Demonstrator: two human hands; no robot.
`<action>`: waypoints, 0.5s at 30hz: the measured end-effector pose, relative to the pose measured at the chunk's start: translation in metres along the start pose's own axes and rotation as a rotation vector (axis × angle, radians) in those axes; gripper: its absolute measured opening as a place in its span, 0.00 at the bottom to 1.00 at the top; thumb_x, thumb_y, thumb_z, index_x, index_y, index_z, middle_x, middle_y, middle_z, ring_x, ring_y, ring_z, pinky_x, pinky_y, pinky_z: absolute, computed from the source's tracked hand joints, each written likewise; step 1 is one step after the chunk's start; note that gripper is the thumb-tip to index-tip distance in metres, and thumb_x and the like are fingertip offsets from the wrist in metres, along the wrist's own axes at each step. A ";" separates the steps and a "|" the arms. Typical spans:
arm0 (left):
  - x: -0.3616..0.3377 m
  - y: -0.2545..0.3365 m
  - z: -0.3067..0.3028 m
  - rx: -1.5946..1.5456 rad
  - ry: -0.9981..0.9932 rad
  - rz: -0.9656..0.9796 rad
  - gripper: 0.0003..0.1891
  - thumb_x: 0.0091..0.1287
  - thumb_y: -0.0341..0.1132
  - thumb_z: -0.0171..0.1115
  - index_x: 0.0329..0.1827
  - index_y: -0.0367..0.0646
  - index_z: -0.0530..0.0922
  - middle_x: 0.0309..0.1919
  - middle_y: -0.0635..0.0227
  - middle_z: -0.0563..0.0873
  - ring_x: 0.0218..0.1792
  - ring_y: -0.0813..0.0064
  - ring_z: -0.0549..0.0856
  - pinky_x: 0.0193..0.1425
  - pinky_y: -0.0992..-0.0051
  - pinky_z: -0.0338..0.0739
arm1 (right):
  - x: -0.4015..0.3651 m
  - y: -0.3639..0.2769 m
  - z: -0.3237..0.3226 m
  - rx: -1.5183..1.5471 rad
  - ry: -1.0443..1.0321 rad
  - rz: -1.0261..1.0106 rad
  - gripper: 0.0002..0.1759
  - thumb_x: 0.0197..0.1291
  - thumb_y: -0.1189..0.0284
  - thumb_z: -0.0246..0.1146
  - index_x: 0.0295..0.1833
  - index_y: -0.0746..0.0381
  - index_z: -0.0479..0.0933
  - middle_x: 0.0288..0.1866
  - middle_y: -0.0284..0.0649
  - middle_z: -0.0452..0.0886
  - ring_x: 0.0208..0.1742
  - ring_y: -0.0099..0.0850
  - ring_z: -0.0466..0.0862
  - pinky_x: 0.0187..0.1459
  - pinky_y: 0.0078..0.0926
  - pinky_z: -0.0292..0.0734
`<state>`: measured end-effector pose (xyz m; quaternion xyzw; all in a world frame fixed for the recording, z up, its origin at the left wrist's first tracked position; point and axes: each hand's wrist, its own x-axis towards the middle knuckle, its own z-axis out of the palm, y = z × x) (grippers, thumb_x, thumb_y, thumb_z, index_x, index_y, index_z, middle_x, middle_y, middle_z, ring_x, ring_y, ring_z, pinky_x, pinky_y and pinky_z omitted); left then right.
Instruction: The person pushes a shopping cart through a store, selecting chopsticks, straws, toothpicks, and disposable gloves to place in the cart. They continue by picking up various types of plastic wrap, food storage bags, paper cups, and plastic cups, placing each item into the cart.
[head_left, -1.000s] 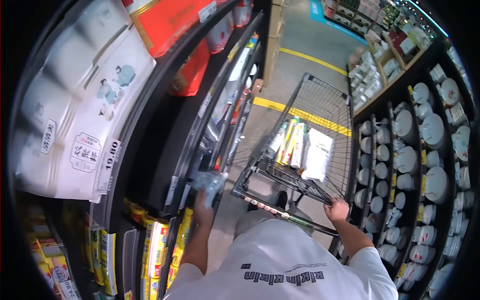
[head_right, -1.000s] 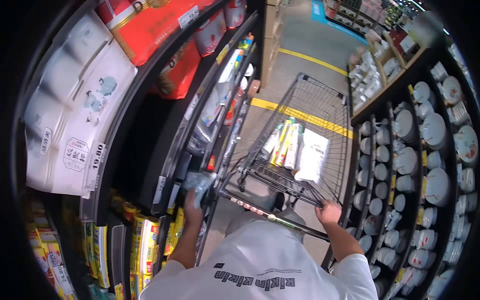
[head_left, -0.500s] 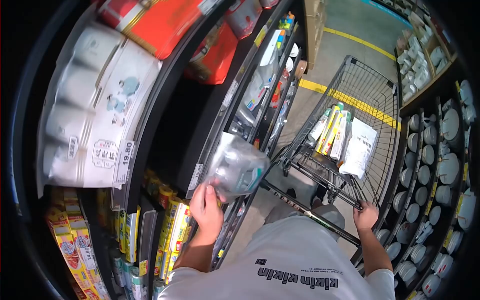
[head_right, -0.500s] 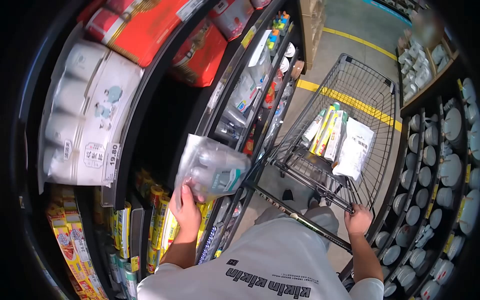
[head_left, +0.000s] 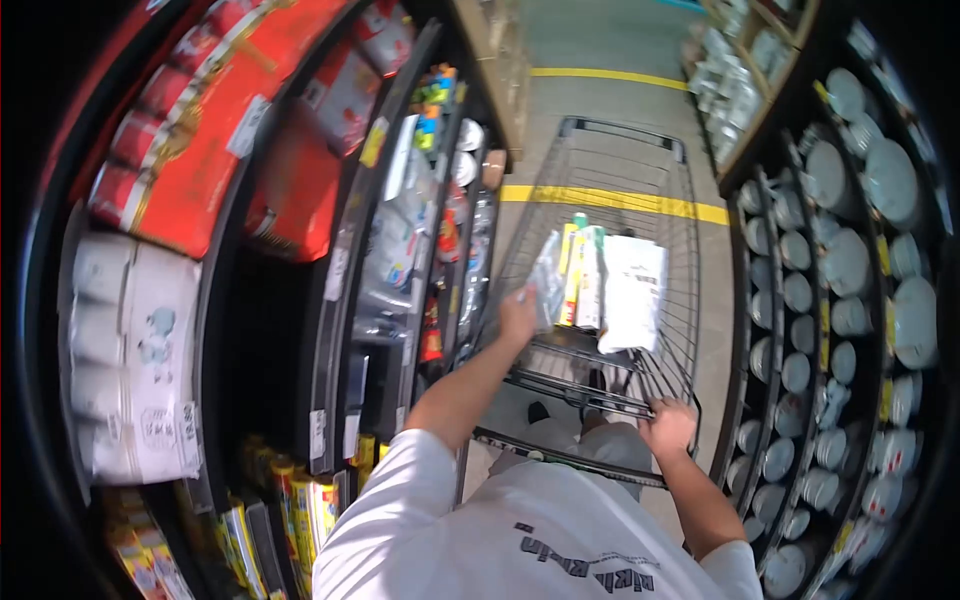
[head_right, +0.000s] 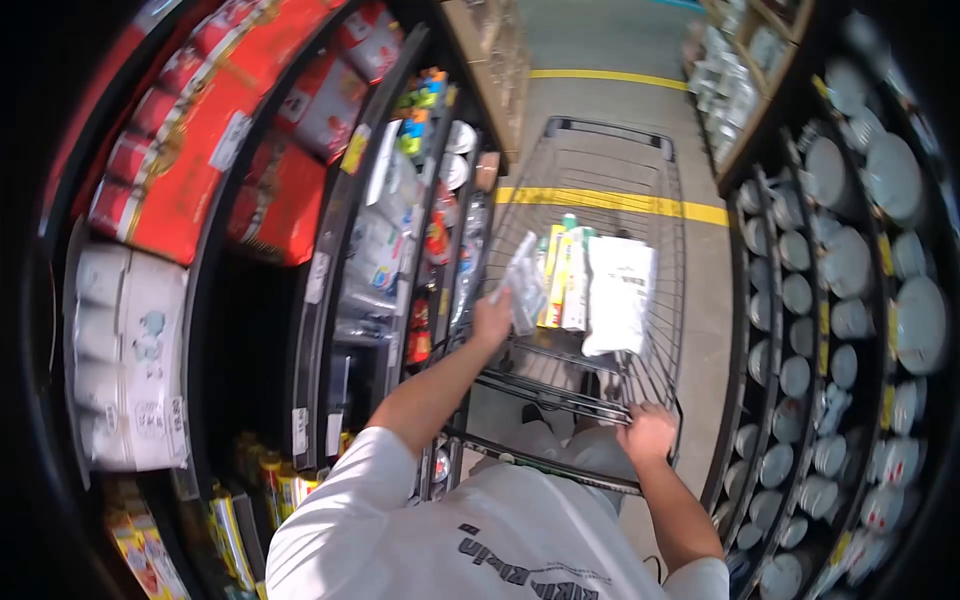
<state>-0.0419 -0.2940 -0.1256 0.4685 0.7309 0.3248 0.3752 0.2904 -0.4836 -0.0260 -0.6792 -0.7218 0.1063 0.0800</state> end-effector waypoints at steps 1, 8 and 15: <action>0.002 0.000 0.002 0.053 0.039 -0.022 0.26 0.74 0.52 0.62 0.52 0.33 0.85 0.32 0.61 0.89 0.37 0.68 0.89 0.43 0.65 0.84 | 0.003 -0.001 0.002 0.007 0.004 -0.004 0.16 0.42 0.64 0.74 0.40 0.54 0.88 0.34 0.35 0.84 0.43 0.39 0.84 0.47 0.41 0.76; -0.049 0.035 -0.093 -0.386 -0.034 -0.258 0.26 0.70 0.32 0.65 0.70 0.35 0.72 0.58 0.58 0.84 0.48 0.71 0.86 0.48 0.72 0.81 | 0.005 0.005 0.001 -0.002 -0.031 0.000 0.20 0.38 0.65 0.76 0.42 0.54 0.88 0.36 0.35 0.84 0.44 0.38 0.84 0.49 0.40 0.75; -0.070 -0.061 -0.205 -0.503 0.649 -0.256 0.34 0.69 0.31 0.69 0.74 0.29 0.63 0.65 0.52 0.77 0.55 0.71 0.82 0.62 0.74 0.76 | 0.015 0.008 -0.005 -0.017 -0.052 0.000 0.17 0.42 0.66 0.72 0.42 0.54 0.89 0.40 0.37 0.86 0.47 0.41 0.85 0.51 0.41 0.77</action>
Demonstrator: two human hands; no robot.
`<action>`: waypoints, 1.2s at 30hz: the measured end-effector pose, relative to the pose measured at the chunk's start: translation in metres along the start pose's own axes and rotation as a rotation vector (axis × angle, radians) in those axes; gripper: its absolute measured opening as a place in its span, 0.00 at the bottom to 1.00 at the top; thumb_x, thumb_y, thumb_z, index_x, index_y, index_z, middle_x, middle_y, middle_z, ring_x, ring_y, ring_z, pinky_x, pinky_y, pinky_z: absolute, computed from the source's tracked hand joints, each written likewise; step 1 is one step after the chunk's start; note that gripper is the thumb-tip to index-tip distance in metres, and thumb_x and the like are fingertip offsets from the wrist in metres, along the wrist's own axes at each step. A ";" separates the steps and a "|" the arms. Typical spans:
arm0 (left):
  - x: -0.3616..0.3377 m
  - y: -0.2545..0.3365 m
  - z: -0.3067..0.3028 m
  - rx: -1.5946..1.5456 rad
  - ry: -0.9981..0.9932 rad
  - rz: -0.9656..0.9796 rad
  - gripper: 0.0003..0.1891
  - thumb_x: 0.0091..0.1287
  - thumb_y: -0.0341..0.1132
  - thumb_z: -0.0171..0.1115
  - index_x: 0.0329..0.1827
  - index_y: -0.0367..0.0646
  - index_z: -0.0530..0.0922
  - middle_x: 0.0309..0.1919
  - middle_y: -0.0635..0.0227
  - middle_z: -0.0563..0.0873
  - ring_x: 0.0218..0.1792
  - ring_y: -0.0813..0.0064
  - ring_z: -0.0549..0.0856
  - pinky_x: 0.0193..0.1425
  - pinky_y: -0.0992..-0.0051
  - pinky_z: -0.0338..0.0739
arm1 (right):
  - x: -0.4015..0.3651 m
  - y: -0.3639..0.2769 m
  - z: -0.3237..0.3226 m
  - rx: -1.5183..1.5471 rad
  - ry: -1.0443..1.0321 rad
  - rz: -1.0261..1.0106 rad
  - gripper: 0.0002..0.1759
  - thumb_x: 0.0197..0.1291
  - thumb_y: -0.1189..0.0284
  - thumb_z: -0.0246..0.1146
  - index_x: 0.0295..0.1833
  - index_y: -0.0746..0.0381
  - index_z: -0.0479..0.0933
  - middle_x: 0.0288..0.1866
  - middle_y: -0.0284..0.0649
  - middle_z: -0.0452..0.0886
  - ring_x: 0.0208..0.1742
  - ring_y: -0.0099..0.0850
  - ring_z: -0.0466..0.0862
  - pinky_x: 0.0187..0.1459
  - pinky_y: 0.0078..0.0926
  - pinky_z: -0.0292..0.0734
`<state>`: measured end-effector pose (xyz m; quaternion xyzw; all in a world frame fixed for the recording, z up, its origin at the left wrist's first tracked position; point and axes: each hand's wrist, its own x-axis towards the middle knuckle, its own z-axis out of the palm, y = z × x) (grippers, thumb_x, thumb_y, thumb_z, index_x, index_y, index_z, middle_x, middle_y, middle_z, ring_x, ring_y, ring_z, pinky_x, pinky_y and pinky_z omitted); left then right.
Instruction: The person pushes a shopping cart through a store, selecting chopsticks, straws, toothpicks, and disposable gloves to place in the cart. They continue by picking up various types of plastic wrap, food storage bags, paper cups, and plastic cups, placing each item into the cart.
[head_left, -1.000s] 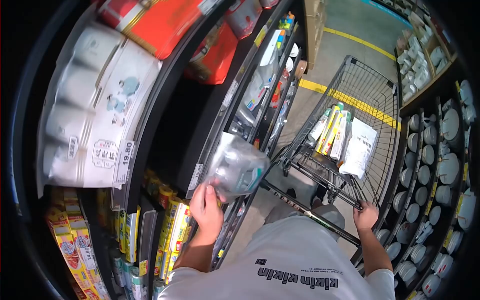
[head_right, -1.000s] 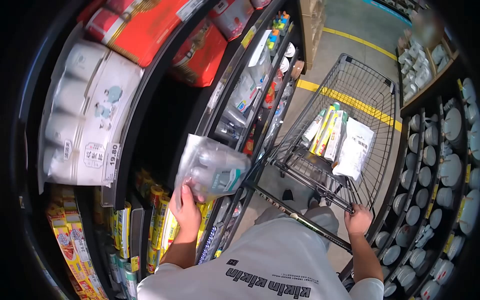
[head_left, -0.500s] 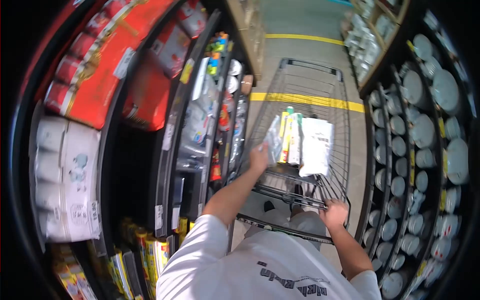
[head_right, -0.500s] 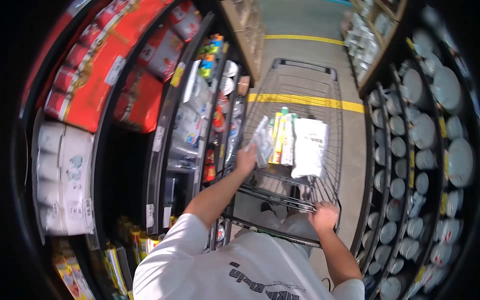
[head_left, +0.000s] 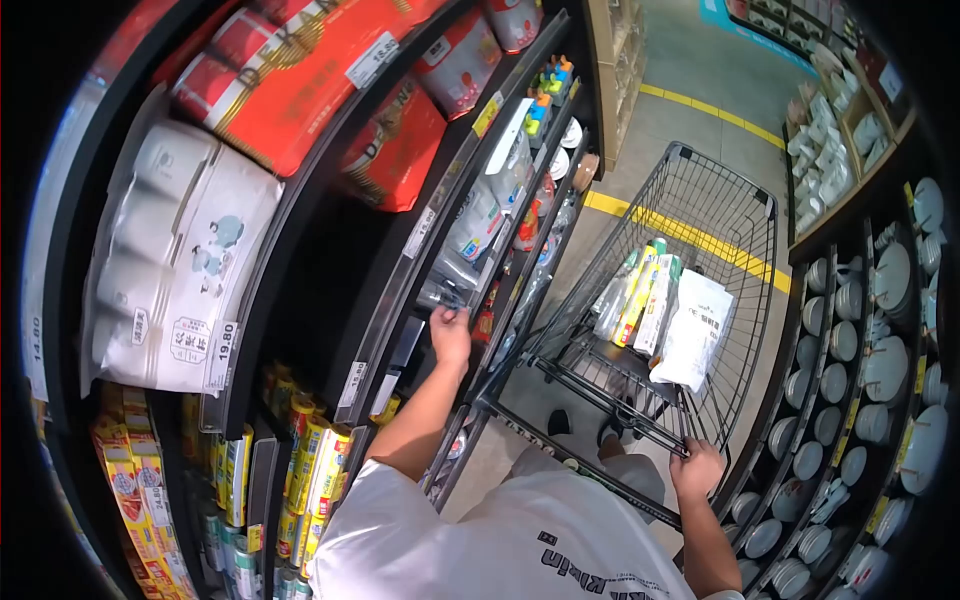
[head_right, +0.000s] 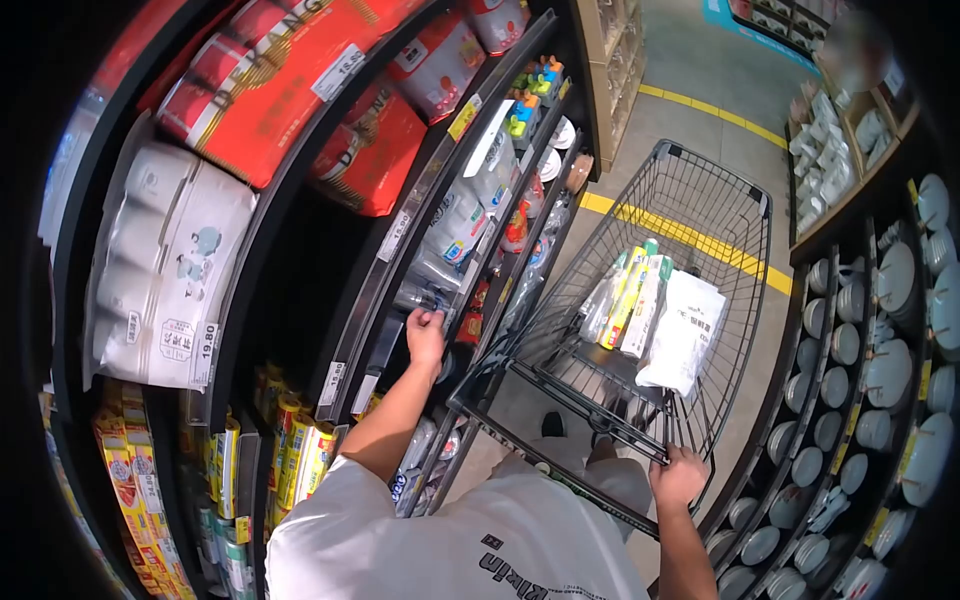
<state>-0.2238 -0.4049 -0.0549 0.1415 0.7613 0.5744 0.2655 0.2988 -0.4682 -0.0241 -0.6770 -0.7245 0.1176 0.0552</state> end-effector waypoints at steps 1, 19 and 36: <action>-0.002 0.011 -0.004 0.049 0.090 -0.027 0.37 0.69 0.32 0.70 0.76 0.28 0.60 0.70 0.49 0.73 0.59 0.67 0.81 0.66 0.72 0.74 | 0.001 -0.001 -0.001 -0.003 0.003 -0.008 0.16 0.42 0.66 0.72 0.42 0.54 0.89 0.40 0.37 0.86 0.47 0.41 0.85 0.51 0.41 0.77; 0.057 -0.042 0.000 0.291 0.285 0.231 0.41 0.56 0.44 0.80 0.66 0.27 0.71 0.55 0.48 0.85 0.55 0.55 0.86 0.63 0.60 0.79 | 0.001 0.007 0.007 -0.108 0.030 -0.063 0.16 0.45 0.59 0.74 0.41 0.50 0.87 0.36 0.34 0.85 0.43 0.37 0.85 0.47 0.40 0.78; -0.150 0.116 0.017 0.355 -0.502 1.207 0.44 0.62 0.49 0.77 0.73 0.35 0.62 0.68 0.48 0.70 0.70 0.51 0.72 0.76 0.54 0.67 | 0.004 0.003 -0.012 0.042 -0.023 0.012 0.13 0.46 0.62 0.73 0.39 0.53 0.86 0.35 0.35 0.84 0.44 0.38 0.84 0.50 0.40 0.77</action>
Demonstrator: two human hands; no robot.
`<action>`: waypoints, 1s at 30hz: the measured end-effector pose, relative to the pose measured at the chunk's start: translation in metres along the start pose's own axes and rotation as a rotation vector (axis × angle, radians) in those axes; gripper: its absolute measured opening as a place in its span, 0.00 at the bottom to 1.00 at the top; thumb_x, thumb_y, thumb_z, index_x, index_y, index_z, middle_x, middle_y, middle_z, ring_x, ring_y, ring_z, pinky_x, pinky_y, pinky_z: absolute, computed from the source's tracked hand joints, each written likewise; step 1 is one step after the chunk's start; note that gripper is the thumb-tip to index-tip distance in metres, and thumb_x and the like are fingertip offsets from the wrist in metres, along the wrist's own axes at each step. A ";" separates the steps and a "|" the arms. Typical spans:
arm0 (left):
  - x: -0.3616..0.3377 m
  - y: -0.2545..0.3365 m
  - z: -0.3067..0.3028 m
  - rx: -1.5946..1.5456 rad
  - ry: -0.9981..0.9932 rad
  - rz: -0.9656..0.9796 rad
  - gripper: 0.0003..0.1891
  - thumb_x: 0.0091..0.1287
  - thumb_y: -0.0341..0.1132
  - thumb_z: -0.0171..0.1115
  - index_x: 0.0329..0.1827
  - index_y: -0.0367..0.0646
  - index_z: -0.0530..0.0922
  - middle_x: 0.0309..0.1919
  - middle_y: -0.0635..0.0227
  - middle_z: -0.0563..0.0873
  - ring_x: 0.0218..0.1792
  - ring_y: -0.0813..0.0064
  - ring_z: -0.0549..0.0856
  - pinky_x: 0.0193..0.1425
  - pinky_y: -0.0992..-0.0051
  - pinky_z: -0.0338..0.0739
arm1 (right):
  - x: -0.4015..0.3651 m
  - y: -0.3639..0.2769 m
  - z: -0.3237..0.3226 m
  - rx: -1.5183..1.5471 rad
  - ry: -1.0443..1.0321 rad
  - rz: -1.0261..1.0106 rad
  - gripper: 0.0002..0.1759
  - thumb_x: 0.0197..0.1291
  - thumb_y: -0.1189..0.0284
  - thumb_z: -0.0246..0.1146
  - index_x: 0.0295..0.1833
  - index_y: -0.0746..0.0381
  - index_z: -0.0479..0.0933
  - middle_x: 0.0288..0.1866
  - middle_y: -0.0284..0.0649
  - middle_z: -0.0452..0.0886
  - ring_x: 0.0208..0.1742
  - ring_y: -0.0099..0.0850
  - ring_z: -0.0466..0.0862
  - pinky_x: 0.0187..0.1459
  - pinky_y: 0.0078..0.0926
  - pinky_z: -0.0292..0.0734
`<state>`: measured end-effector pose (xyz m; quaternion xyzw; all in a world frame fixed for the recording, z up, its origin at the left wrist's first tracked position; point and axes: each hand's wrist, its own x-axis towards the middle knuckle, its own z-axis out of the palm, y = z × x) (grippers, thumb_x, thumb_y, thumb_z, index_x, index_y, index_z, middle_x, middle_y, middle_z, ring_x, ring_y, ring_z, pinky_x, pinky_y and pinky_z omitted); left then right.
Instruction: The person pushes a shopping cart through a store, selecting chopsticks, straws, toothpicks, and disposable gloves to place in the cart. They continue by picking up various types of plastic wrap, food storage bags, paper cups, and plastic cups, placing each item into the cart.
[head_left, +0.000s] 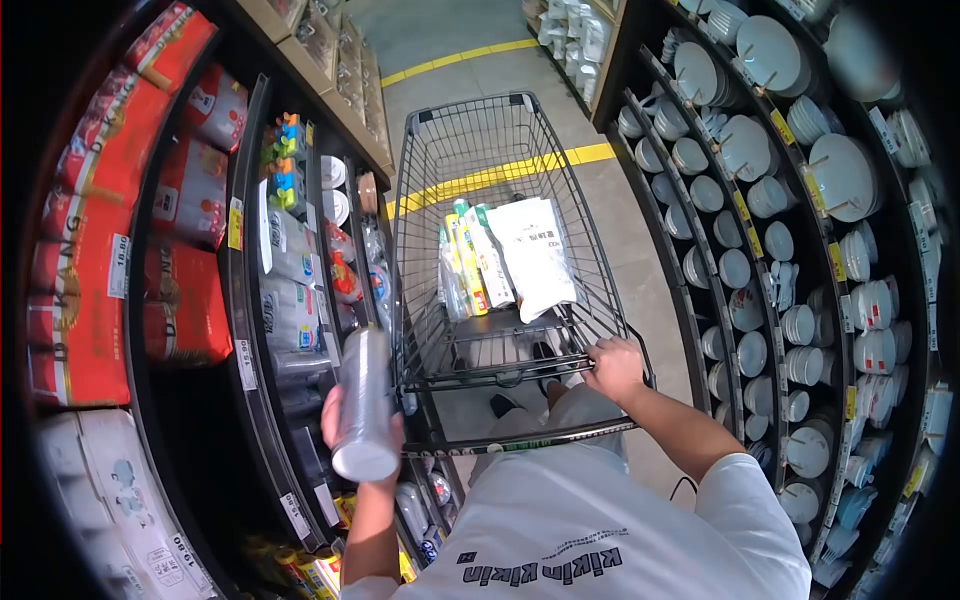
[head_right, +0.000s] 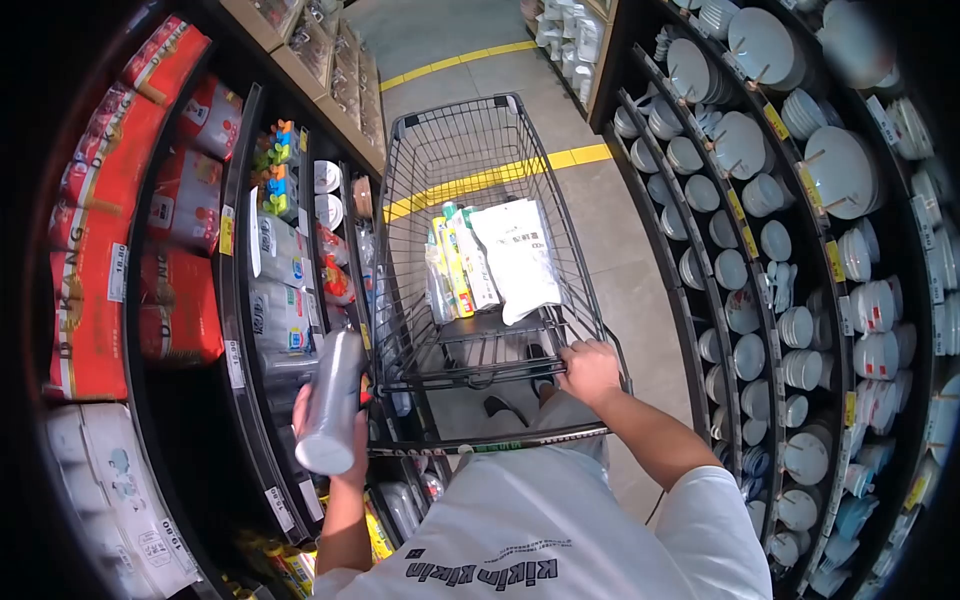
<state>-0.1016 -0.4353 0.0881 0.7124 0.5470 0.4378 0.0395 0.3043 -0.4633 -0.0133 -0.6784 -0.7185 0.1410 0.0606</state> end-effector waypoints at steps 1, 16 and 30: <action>0.015 0.009 0.017 -0.108 -0.053 -0.009 0.44 0.60 0.47 0.78 0.72 0.34 0.63 0.67 0.50 0.72 0.69 0.53 0.73 0.75 0.55 0.69 | 0.001 0.002 0.001 0.003 0.013 0.001 0.13 0.46 0.62 0.73 0.38 0.54 0.86 0.35 0.35 0.84 0.44 0.37 0.84 0.50 0.40 0.77; -0.013 -0.028 0.252 -0.273 -1.008 -0.028 0.29 0.52 0.32 0.75 0.59 0.35 0.80 0.55 0.47 0.83 0.59 0.48 0.82 0.67 0.58 0.76 | -0.001 0.007 0.011 -0.006 0.078 0.007 0.13 0.44 0.62 0.73 0.36 0.55 0.85 0.35 0.37 0.84 0.44 0.40 0.84 0.49 0.41 0.78; -0.115 -0.010 0.008 -0.131 -0.361 -0.221 0.08 0.65 0.29 0.63 0.45 0.38 0.82 0.44 0.57 0.84 0.49 0.52 0.83 0.58 0.58 0.77 | 0.004 0.002 0.023 -0.135 0.134 -0.077 0.15 0.44 0.63 0.71 0.38 0.58 0.88 0.35 0.43 0.84 0.43 0.47 0.84 0.47 0.46 0.78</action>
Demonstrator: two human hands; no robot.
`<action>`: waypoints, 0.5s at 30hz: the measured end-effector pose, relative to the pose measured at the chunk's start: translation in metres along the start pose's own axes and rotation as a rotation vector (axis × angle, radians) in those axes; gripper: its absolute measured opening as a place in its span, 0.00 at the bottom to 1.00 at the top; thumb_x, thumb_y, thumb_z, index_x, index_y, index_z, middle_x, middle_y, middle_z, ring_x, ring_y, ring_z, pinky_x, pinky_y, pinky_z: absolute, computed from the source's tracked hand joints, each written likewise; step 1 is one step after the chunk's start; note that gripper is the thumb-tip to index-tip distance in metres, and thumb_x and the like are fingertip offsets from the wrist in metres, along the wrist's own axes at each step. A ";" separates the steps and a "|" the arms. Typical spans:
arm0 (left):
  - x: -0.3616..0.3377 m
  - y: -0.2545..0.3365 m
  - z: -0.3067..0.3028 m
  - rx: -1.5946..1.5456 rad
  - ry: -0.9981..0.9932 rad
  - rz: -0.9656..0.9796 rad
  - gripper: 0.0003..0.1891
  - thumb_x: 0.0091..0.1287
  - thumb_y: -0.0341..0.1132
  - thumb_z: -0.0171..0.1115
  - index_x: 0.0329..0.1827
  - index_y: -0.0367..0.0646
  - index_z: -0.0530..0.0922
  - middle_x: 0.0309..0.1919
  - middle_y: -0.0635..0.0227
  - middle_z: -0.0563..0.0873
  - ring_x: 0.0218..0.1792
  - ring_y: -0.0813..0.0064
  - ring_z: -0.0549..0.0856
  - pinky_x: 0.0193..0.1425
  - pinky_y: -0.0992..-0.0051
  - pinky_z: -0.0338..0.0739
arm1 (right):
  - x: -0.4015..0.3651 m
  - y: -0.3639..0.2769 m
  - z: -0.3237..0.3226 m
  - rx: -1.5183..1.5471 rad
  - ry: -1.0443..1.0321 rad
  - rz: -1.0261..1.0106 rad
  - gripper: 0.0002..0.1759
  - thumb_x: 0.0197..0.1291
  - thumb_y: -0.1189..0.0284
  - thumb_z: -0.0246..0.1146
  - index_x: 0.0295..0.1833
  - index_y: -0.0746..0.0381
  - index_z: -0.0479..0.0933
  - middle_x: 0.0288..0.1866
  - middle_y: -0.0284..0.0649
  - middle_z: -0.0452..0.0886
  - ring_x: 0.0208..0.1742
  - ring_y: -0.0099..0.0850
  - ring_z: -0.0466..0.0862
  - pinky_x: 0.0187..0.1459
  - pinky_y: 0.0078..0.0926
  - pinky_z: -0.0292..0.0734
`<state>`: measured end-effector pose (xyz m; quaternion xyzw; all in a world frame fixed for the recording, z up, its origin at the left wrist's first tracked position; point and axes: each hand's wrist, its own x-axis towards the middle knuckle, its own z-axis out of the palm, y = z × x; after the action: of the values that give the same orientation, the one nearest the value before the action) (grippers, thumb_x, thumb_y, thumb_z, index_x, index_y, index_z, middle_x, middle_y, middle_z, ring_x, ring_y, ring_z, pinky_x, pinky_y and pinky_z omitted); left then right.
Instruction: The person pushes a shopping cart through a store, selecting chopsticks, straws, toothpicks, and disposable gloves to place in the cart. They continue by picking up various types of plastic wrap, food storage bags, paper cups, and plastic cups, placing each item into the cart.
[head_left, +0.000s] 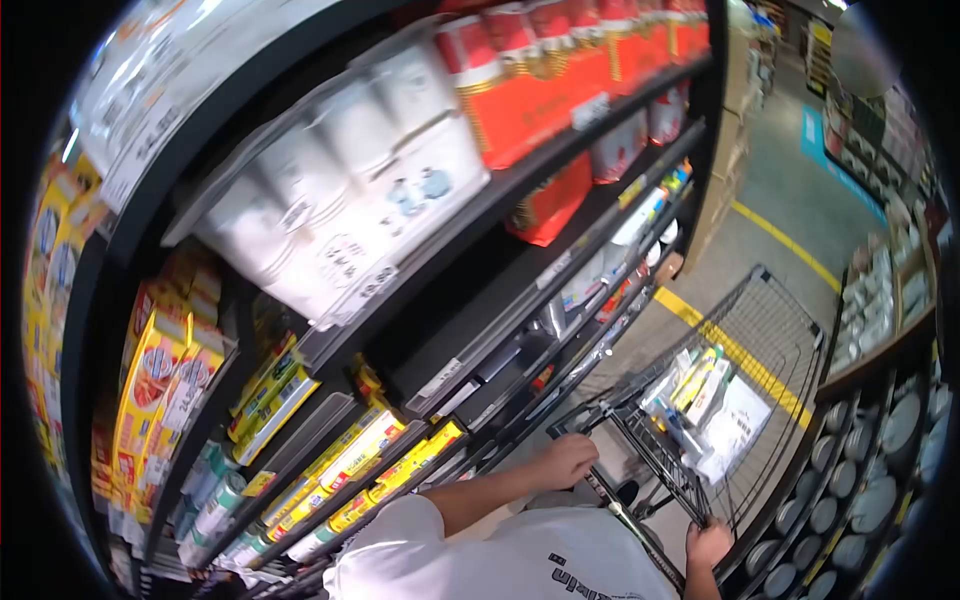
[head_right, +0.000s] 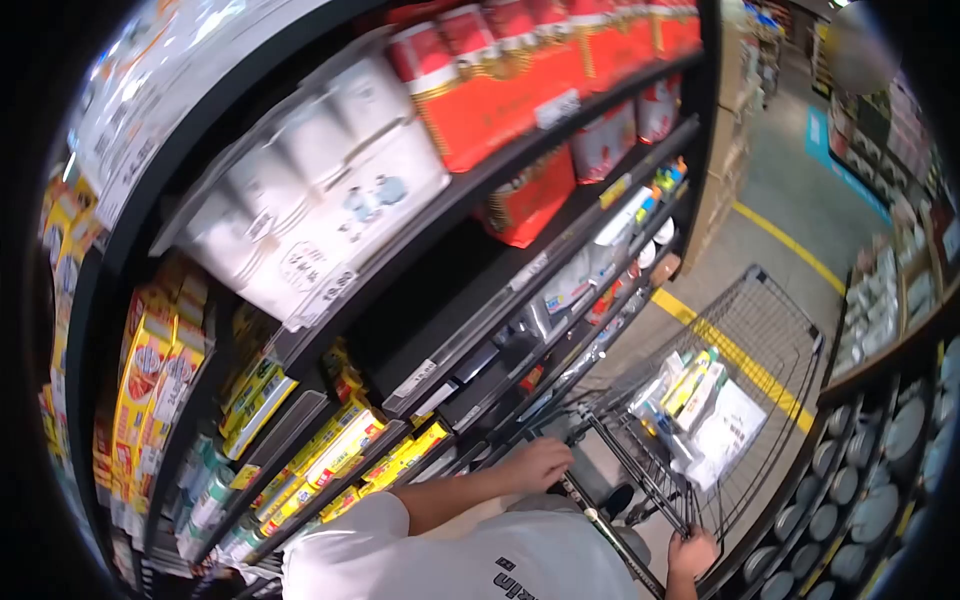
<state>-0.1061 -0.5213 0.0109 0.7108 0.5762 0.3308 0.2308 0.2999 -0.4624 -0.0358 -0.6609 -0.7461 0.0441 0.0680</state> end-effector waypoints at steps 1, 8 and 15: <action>0.000 0.003 0.001 -0.022 0.030 -0.011 0.09 0.65 0.29 0.64 0.46 0.38 0.82 0.45 0.57 0.84 0.50 0.52 0.83 0.58 0.58 0.77 | -0.001 0.001 0.000 -0.001 0.008 -0.002 0.15 0.44 0.63 0.71 0.38 0.58 0.88 0.35 0.42 0.84 0.43 0.47 0.84 0.46 0.46 0.78; 0.010 0.055 -0.112 -0.132 0.515 -0.074 0.13 0.67 0.31 0.68 0.52 0.40 0.84 0.50 0.58 0.87 0.52 0.61 0.86 0.60 0.64 0.80 | -0.002 0.005 0.007 -0.046 0.003 -0.018 0.15 0.45 0.62 0.71 0.38 0.57 0.89 0.35 0.44 0.87 0.41 0.48 0.86 0.46 0.46 0.81; -0.030 0.128 -0.326 0.357 1.355 0.307 0.22 0.67 0.20 0.64 0.64 0.32 0.74 0.61 0.57 0.79 0.62 0.65 0.80 0.71 0.66 0.72 | -0.002 0.009 0.011 -0.151 -0.097 0.006 0.18 0.48 0.58 0.73 0.41 0.57 0.88 0.37 0.42 0.86 0.43 0.46 0.86 0.46 0.46 0.80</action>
<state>-0.2642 -0.5971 0.3153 0.4492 0.5319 0.6286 -0.3466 0.3075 -0.4634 -0.0487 -0.6633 -0.7479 0.0197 -0.0184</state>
